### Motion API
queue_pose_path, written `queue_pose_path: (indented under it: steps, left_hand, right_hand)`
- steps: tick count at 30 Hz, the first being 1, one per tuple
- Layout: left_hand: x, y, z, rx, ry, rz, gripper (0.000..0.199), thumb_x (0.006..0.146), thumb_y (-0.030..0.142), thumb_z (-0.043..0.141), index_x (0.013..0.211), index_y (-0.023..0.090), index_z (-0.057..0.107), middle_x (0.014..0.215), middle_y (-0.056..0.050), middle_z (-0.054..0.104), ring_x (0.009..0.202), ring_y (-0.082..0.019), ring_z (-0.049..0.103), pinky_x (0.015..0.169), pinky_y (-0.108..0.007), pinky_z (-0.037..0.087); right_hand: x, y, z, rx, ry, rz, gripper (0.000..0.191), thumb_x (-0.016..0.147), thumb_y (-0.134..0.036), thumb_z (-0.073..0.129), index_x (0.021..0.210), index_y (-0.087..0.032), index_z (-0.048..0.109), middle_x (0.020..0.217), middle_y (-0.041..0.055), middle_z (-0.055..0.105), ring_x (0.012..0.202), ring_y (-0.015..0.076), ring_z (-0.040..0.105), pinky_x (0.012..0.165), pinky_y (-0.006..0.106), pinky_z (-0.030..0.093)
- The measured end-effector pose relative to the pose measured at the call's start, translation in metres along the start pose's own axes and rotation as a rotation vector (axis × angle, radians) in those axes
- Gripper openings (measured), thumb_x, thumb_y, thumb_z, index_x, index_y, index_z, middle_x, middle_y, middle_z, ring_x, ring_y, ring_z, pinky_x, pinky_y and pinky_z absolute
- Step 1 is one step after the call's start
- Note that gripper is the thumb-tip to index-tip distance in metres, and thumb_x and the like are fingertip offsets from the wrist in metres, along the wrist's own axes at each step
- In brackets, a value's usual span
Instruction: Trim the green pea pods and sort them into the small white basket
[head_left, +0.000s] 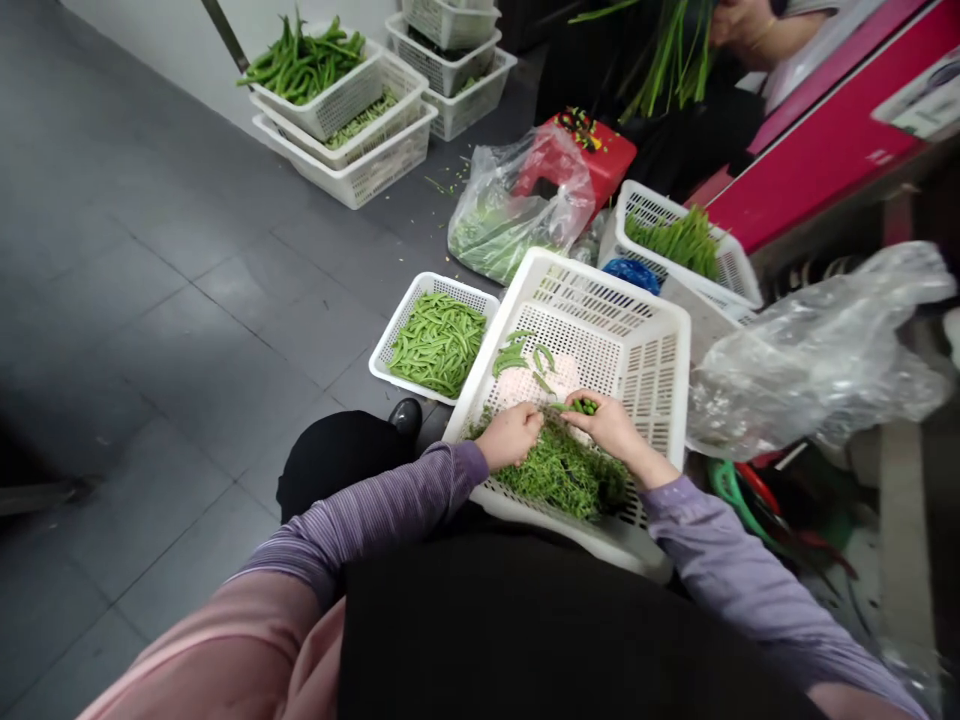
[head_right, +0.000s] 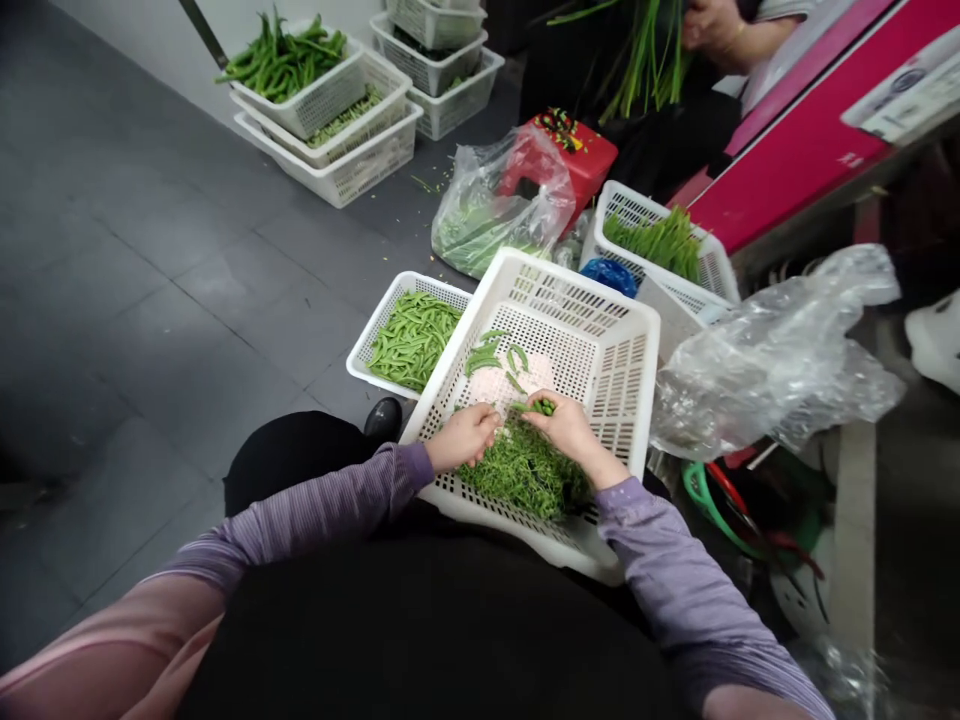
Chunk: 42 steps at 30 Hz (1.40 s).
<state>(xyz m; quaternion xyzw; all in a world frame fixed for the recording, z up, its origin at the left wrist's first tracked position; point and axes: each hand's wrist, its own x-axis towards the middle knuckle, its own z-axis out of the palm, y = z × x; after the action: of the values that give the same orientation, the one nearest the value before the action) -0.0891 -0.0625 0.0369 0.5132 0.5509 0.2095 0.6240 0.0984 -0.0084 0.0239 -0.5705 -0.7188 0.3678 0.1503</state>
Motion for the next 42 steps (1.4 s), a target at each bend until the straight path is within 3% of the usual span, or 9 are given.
queue_pose_path:
  steps: [14, 17, 20, 23, 27, 31, 35, 39, 42]
  left_hand:
    - [-0.024, 0.014, 0.001, -0.412, -0.3, -0.006, 0.015, 0.075, 0.023, 0.037, 0.064, 0.016, 0.044, 0.045, 0.007, 0.032, 0.031, -0.003, 0.025, 0.031, -0.016, 0.017]
    - [-0.024, 0.008, 0.002, -0.242, -0.337, -0.065, 0.018, 0.073, 0.025, 0.036, 0.058, 0.017, 0.042, 0.043, 0.006, 0.03, 0.032, -0.005, 0.025, 0.035, -0.018, 0.021]
    - [-0.019, -0.007, 0.005, 0.285, -0.214, -0.073, 0.018, 0.068, 0.024, 0.046, 0.053, 0.015, 0.048, 0.044, 0.001, 0.041, 0.042, -0.009, 0.041, 0.043, -0.021, 0.033]
    - [-0.017, -0.018, 0.006, 0.563, -0.088, 0.041, 0.008, 0.061, 0.018, 0.056, 0.068, 0.013, 0.059, 0.063, -0.004, 0.057, 0.063, -0.014, 0.053, 0.058, -0.022, 0.041]
    - [-0.021, -0.009, 0.007, 0.254, -0.144, 0.238, 0.045, 0.068, 0.027, 0.055, 0.112, 0.017, 0.05, 0.093, -0.003, 0.059, 0.063, -0.009, 0.054, 0.055, -0.019, 0.042]
    - [-0.023, 0.002, 0.009, 0.125, -0.264, 0.195, 0.033, 0.082, 0.033, 0.033, 0.096, 0.012, 0.056, 0.075, -0.001, 0.058, 0.044, -0.005, 0.045, 0.044, -0.018, 0.038]
    - [-0.023, 0.003, 0.005, 0.5, -0.109, 0.29, 0.022, 0.074, 0.024, 0.042, 0.068, 0.014, 0.06, 0.062, -0.002, 0.058, 0.055, -0.011, 0.051, 0.055, -0.021, 0.04]
    - [-0.029, 0.002, 0.003, 0.817, -0.081, 0.381, 0.022, 0.072, 0.023, 0.043, 0.063, 0.016, 0.061, 0.062, -0.005, 0.06, 0.059, -0.016, 0.054, 0.058, -0.025, 0.04]
    - [-0.033, 0.002, 0.004, 0.803, 0.04, 0.422, 0.022, 0.074, 0.024, 0.043, 0.066, 0.017, 0.061, 0.067, -0.005, 0.062, 0.062, -0.015, 0.055, 0.06, -0.025, 0.04]
  right_hand:
    - [-0.063, -0.044, 0.003, 0.175, 0.075, 0.001, 0.017, 0.061, -0.032, 0.068, 0.07, -0.02, 0.06, 0.065, -0.0022, 0.056, 0.063, 0.0146, 0.05, 0.063, 0.027, 0.039]
    - [-0.068, -0.048, 0.013, 0.518, 0.097, 0.119, 0.024, 0.056, -0.031, 0.072, 0.071, -0.02, 0.058, 0.06, -0.0037, 0.053, 0.054, 0.0113, 0.048, 0.053, 0.024, 0.039]
    - [-0.067, -0.052, 0.013, 0.937, 0.176, 0.221, 0.028, 0.055, -0.029, 0.075, 0.073, -0.02, 0.054, 0.059, -0.0052, 0.052, 0.047, 0.0083, 0.047, 0.046, 0.022, 0.039]
    - [-0.064, -0.053, 0.004, 1.121, 0.23, 0.229, 0.03, 0.054, -0.025, 0.076, 0.072, -0.019, 0.053, 0.061, -0.0052, 0.053, 0.046, 0.0063, 0.047, 0.044, 0.02, 0.04]
    - [-0.062, -0.048, 0.006, 1.133, 0.193, 0.259, 0.029, 0.055, -0.024, 0.076, 0.071, -0.018, 0.053, 0.059, -0.005, 0.052, 0.046, 0.006, 0.048, 0.045, 0.019, 0.041]
    - [-0.066, -0.042, 0.02, 0.931, 0.153, 0.234, 0.025, 0.063, -0.033, 0.07, 0.073, -0.017, 0.053, 0.056, -0.0042, 0.049, 0.047, 0.0082, 0.048, 0.047, 0.022, 0.042]
    - [-0.072, -0.036, 0.012, 0.16, 0.231, -0.054, 0.024, 0.072, -0.03, 0.06, 0.093, -0.017, 0.058, 0.073, 0.0034, 0.056, 0.064, 0.0156, 0.055, 0.058, 0.028, 0.046]
    - [-0.071, -0.036, -0.001, -0.37, -0.11, -0.426, 0.022, 0.076, -0.017, 0.05, 0.094, -0.02, 0.062, 0.093, 0.0082, 0.058, 0.082, 0.0183, 0.055, 0.069, 0.029, 0.045]
    - [-0.06, -0.039, 0.0, -0.34, -0.19, -0.38, 0.013, 0.072, -0.014, 0.054, 0.079, -0.018, 0.063, 0.079, 0.0052, 0.059, 0.076, 0.0172, 0.055, 0.069, 0.028, 0.044]
